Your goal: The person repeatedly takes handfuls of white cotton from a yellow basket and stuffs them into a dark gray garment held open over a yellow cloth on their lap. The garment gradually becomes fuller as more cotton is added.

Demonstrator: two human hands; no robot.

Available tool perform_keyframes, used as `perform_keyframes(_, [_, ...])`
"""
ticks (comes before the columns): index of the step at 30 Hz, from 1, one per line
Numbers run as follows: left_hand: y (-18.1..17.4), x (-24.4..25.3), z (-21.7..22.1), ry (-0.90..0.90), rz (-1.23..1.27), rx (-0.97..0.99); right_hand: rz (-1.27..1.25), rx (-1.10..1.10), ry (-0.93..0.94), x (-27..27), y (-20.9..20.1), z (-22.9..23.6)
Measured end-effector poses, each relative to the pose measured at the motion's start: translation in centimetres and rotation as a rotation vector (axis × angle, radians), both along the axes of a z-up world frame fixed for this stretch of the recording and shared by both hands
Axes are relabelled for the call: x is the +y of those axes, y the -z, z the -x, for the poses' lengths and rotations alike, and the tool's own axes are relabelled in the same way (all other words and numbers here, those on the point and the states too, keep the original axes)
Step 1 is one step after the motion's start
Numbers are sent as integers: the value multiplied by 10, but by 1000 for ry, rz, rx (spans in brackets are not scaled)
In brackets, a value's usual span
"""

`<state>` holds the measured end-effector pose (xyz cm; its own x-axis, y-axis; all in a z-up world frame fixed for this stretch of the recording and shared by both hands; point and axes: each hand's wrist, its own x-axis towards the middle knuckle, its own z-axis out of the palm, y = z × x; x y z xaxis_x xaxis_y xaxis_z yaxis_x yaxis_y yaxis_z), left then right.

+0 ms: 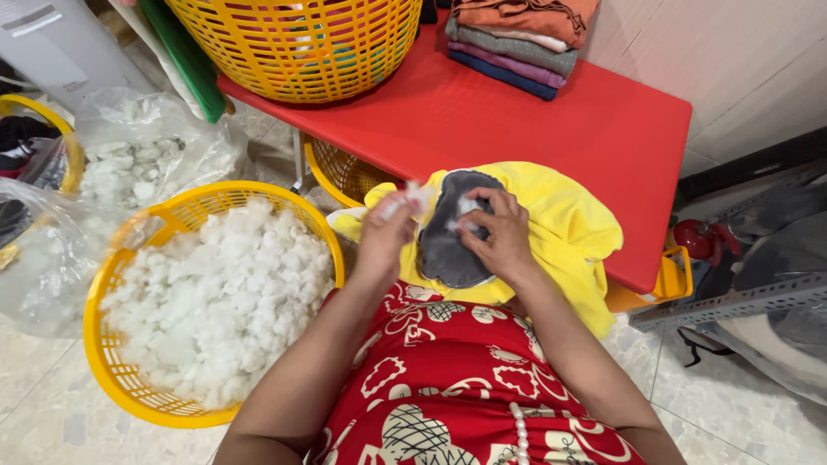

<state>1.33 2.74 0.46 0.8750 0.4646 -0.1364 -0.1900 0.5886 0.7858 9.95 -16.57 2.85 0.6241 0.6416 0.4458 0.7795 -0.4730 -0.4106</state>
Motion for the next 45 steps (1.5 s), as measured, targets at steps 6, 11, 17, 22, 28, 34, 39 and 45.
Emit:
perform_keyframes(6, [27,115,15,-172,-508,14,-61,62,-15,-5,8,-3])
perform_keyframes(11, [87,211,83,-446,-1224,473,-48,80,-30,-5,3,1])
perform_keyframes(17, [192,262,81,-163,-1118,1030,12,21,-30,0,0,7])
perform_keyframes(22, [242,277,37,-148,-837,889,30,35,-17,4,-8,11])
perform_keyframes(28, [236,215,41,267,-1599,1107,8,48,-16,0,-16,22])
perform_keyframes(34, [227,199,25,442,-1725,1248,7,70,-11,-13,-29,31])
perform_keyframes(39, [261,212,16,474,-1656,1311,17,94,-2,-13,-32,28])
perform_keyframes(45, [294,230,29,640,-1354,1317,125,78,10,-1,-33,16])
